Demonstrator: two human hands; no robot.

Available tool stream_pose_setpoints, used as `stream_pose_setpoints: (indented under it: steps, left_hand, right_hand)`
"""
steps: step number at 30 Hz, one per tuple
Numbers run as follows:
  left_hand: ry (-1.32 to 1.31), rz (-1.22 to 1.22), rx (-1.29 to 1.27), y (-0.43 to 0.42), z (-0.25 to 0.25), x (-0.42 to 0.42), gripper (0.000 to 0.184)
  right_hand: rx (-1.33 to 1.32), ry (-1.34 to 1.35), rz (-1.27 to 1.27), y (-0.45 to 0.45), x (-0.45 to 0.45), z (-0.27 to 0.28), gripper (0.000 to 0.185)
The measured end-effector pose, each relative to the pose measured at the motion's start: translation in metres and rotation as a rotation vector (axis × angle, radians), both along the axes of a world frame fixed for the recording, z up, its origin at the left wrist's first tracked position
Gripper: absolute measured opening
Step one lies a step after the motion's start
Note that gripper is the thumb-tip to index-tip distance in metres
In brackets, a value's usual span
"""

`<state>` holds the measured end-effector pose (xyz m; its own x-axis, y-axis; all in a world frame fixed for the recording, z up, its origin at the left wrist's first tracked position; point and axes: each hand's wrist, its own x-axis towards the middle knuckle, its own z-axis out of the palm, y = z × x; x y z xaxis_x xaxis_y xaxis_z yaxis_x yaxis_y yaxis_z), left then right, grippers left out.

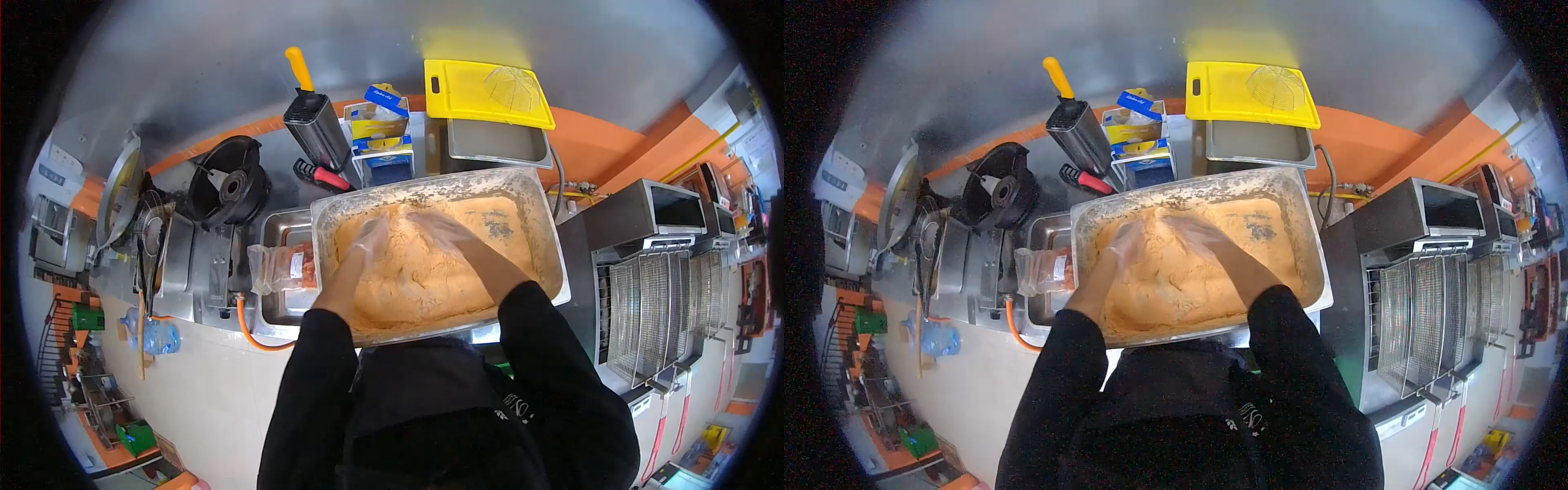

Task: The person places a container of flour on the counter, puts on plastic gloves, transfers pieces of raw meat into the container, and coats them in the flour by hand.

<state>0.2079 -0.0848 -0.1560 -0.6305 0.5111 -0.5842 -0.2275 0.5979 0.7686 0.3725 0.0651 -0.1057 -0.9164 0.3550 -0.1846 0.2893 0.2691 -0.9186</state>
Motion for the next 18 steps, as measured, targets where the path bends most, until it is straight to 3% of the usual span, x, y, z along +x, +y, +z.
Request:
stream_pose_setpoints:
  steps: [2, 3, 4, 6, 12, 18]
  left_hand:
    - [0.1, -0.117, 0.007, -0.023, 0.054, -0.003, 0.037]
    - [0.205, -0.272, -0.081, -0.036, 0.052, -0.007, 0.035]
    - [0.318, -0.422, -0.163, -0.049, 0.05, -0.012, 0.033]
    - [0.676, -0.908, -0.478, -0.057, 0.023, -0.022, 0.028]
    - [-0.284, -0.072, -0.115, -0.039, 0.02, 0.024, 0.021]
    - [0.175, -0.4, -0.051, -0.041, 0.033, -0.002, 0.041]
  right_hand:
    - [0.067, -0.116, 0.045, 0.002, 0.016, 0.034, 0.057]
    - [0.066, -0.236, 0.044, 0.001, 0.024, 0.06, 0.061]
    - [-0.094, -0.754, 0.09, 0.009, 0.021, 0.089, 0.067]
    - [0.014, -0.673, 0.089, -0.008, 0.04, 0.073, 0.067]
    - [-0.048, -0.241, 0.128, -0.068, 0.029, 0.034, 0.044]
    - [0.017, -0.387, 0.049, -0.042, 0.047, 0.072, 0.047]
